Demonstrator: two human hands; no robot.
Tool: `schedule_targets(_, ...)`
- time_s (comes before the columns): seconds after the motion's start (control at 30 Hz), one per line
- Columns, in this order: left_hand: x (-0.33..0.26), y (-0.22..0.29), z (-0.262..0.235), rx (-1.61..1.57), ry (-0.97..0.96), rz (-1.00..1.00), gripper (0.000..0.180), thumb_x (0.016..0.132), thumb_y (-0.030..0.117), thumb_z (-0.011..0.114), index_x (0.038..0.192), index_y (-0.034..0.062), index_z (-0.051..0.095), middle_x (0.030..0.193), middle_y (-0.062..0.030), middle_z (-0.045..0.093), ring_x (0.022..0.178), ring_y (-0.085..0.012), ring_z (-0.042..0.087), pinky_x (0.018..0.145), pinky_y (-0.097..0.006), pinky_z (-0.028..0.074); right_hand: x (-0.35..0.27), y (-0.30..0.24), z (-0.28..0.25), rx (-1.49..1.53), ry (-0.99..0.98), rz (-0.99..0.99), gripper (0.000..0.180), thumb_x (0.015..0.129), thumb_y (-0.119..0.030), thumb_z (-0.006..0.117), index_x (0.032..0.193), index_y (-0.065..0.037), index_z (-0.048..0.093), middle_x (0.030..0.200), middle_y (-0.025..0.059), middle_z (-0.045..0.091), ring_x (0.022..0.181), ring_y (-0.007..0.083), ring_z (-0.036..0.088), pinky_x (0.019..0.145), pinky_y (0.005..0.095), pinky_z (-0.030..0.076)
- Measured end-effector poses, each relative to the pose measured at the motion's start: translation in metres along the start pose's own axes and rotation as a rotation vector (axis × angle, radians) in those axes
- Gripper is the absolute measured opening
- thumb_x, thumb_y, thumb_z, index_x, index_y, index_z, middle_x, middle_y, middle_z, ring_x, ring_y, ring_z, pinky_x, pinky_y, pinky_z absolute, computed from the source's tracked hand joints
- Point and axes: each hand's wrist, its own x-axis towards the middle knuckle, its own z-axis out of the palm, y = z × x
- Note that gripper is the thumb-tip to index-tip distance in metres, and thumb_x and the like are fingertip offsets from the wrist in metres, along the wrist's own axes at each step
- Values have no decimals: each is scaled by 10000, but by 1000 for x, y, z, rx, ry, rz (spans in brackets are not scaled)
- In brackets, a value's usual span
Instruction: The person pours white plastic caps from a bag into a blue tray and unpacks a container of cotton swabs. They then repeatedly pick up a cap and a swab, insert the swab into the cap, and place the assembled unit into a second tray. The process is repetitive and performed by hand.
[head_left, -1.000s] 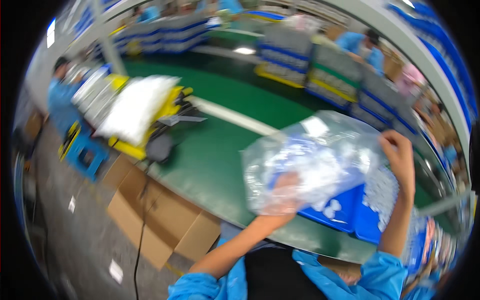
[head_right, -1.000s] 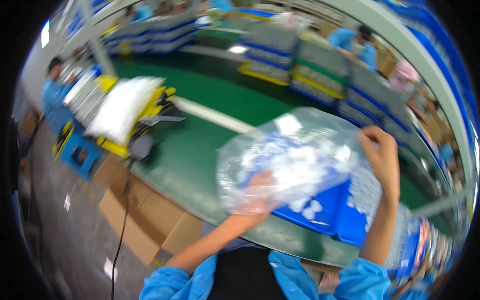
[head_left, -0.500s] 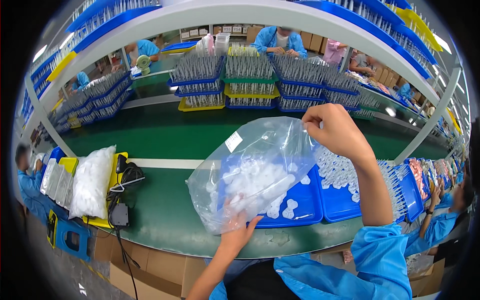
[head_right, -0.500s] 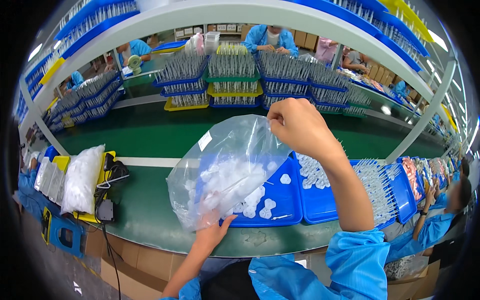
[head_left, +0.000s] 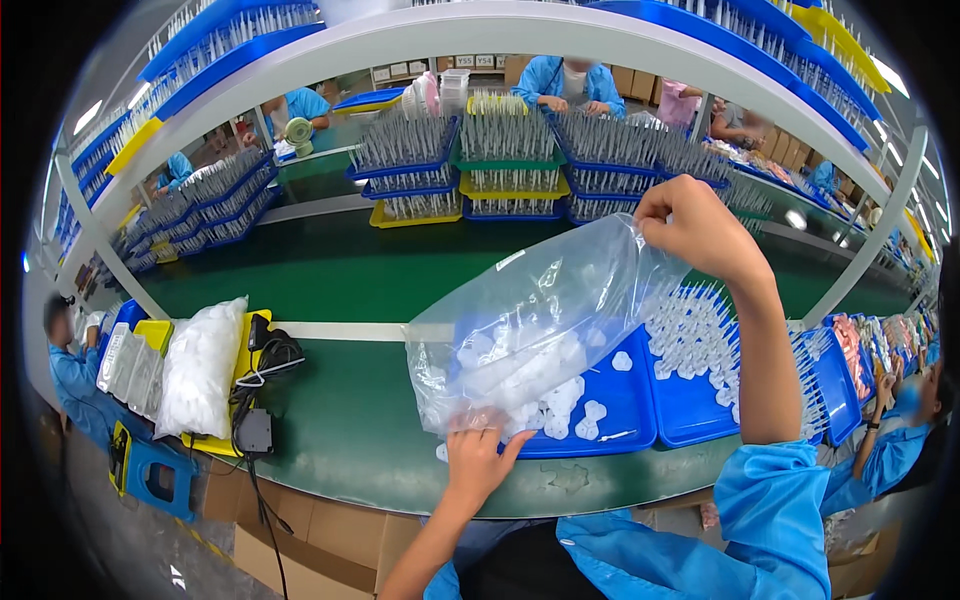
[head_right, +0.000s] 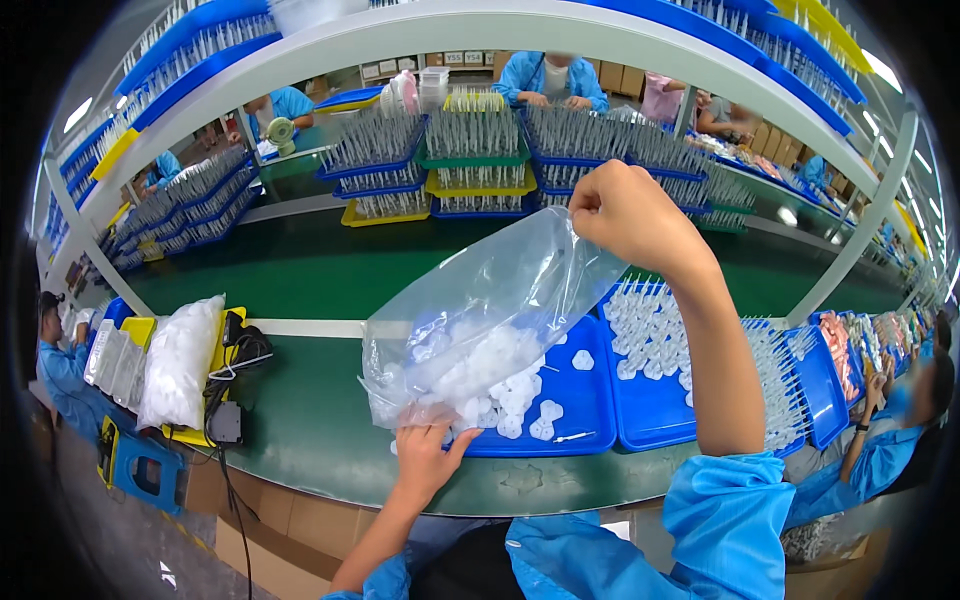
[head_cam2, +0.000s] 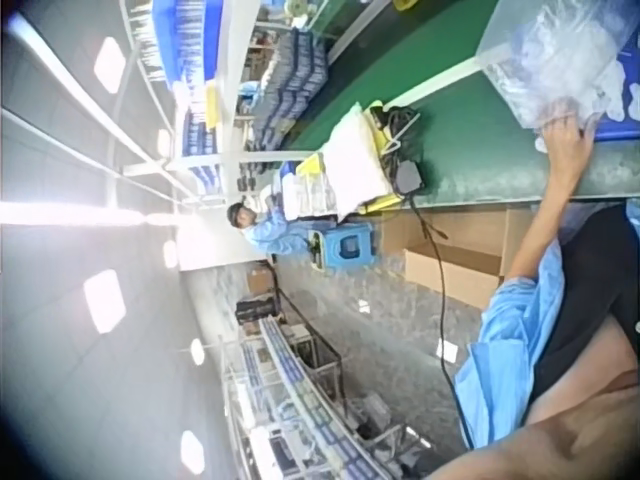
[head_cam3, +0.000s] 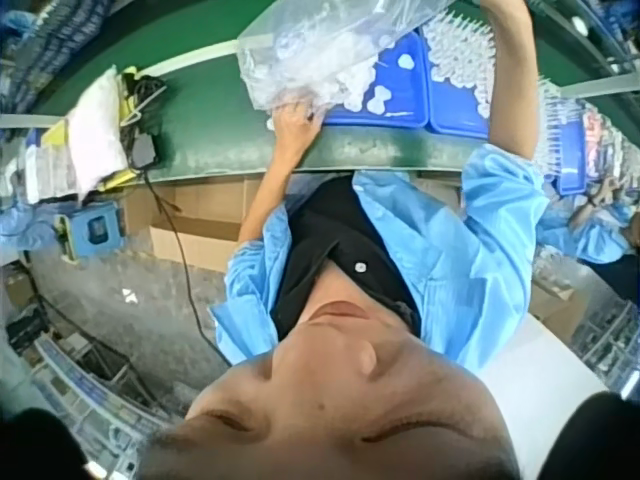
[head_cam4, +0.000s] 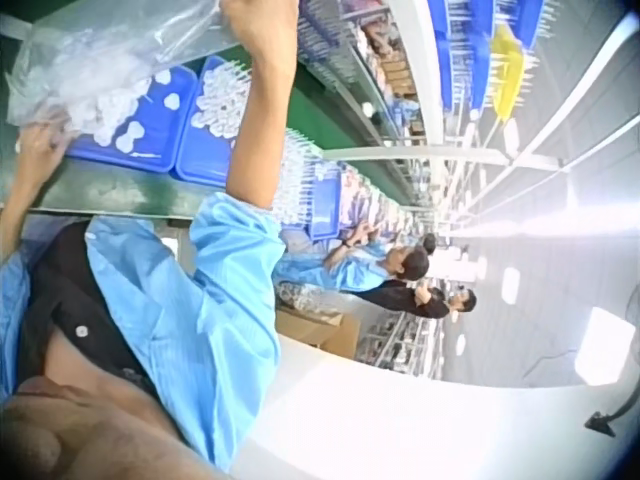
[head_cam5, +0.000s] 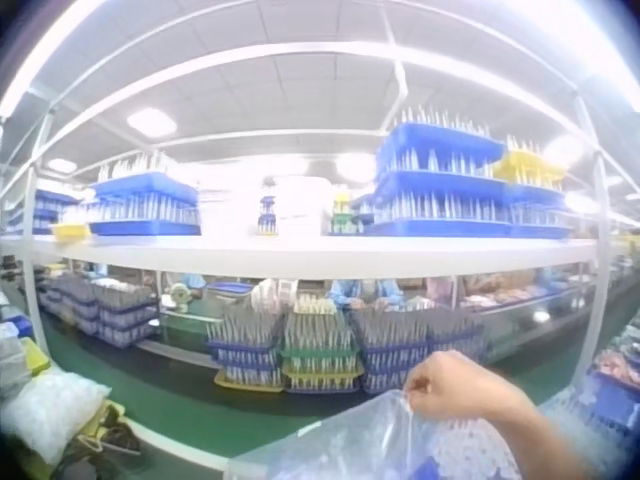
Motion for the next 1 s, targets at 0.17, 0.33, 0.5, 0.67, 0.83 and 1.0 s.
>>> schedule_targets(0.17,6,4,-3,38,1,-41,335,708,306,881,800,69,663,790,-62,638,781,-275,601,867,-417,431,3,13,-21,111,39,15,217,745,-105,641,831,85,699,709,131,670,668,192,625,662,329,507)
schedule_targets(0.33,32,-12,-18,-65,141,-82,475,679,330,904,911,39,608,929,-97,604,882,-301,574,906,-475,405,8,-6,-43,279,120,80,205,843,-169,667,927,10,720,727,-24,601,645,38,482,552,222,354)
schedule_targets(0.5,107,-9,-51,-210,427,-114,1000,627,308,942,1403,-26,407,1366,-215,477,1291,-378,462,1117,-463,339,23,-42,-32,535,195,-203,238,891,-221,688,1008,-16,721,708,-63,565,569,5,404,500,197,273)
schedule_targets(0.67,188,2,-63,-451,113,-133,872,807,249,828,1473,-79,369,1493,-241,446,1380,-336,447,1143,-383,340,50,-125,-25,432,157,-426,262,907,-224,675,1007,13,722,684,-17,566,572,35,468,510,213,355)
schedule_targets(0.83,208,-40,-95,-946,111,-430,554,1041,359,526,1434,-24,450,1314,-216,590,1211,-303,571,1032,-450,462,81,-174,-24,626,23,-647,277,916,-144,599,1013,90,709,854,207,724,780,234,686,725,345,534)
schedule_targets(1.0,177,-75,-120,-1414,236,-647,615,1056,379,474,1551,82,265,1367,-207,525,1131,-304,614,990,-592,485,75,-159,-4,477,335,-699,257,930,-209,648,999,31,710,695,2,574,623,68,517,575,241,421)
